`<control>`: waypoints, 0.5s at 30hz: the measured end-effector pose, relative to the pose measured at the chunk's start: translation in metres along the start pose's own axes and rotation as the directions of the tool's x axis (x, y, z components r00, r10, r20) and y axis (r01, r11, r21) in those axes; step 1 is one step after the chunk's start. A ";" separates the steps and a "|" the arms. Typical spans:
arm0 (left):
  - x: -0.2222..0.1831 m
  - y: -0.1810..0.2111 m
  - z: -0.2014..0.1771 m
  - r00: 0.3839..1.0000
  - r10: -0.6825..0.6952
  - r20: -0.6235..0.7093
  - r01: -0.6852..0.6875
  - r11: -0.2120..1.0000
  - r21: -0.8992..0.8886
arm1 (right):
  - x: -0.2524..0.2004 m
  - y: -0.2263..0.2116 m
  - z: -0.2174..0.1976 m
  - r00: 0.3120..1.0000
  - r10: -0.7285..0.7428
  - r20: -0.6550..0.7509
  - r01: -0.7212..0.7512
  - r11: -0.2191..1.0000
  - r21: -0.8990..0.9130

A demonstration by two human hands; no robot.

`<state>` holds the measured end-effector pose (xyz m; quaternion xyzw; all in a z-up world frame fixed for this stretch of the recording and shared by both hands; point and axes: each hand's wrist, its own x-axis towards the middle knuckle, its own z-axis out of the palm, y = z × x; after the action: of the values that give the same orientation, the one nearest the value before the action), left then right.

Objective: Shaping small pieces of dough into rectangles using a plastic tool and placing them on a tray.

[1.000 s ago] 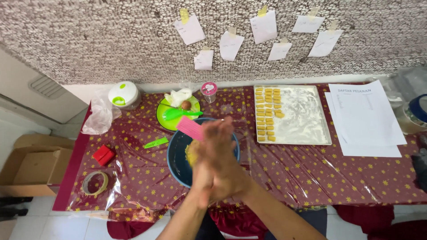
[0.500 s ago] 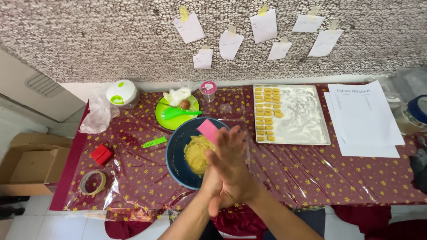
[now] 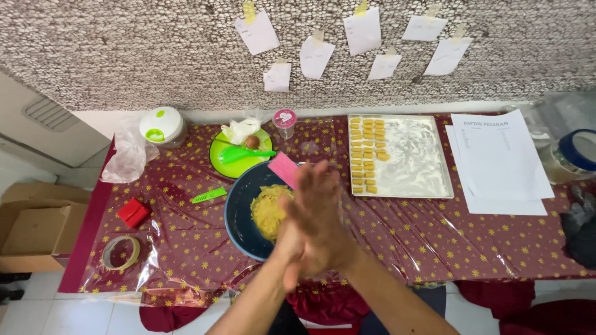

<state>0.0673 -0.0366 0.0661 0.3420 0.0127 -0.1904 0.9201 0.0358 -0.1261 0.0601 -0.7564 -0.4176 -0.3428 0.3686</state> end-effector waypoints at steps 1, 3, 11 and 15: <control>0.001 0.000 -0.001 1.000 -0.001 0.007 0.001 1.000 -0.002 | 0.009 -0.016 -0.002 0.999 -0.009 0.031 0.008 0.999 0.037; 0.003 0.000 -0.001 1.000 -0.003 0.018 0.003 1.000 -0.002 | 0.018 -0.028 -0.006 0.998 -0.020 0.059 0.016 0.997 0.070; 0.013 0.000 -0.014 0.998 0.025 0.064 -0.024 1.000 -0.019 | -0.007 -0.020 0.003 0.981 -0.071 0.182 0.054 0.994 0.096; -0.001 -0.002 -0.010 0.986 0.063 0.157 -0.047 0.994 -0.100 | 0.020 -0.013 -0.012 0.997 0.053 -0.053 -0.047 0.993 0.105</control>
<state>0.0665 -0.0319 0.0574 0.2814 -0.0617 -0.1910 0.9384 0.0302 -0.1236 0.0864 -0.7368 -0.4053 -0.3320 0.4273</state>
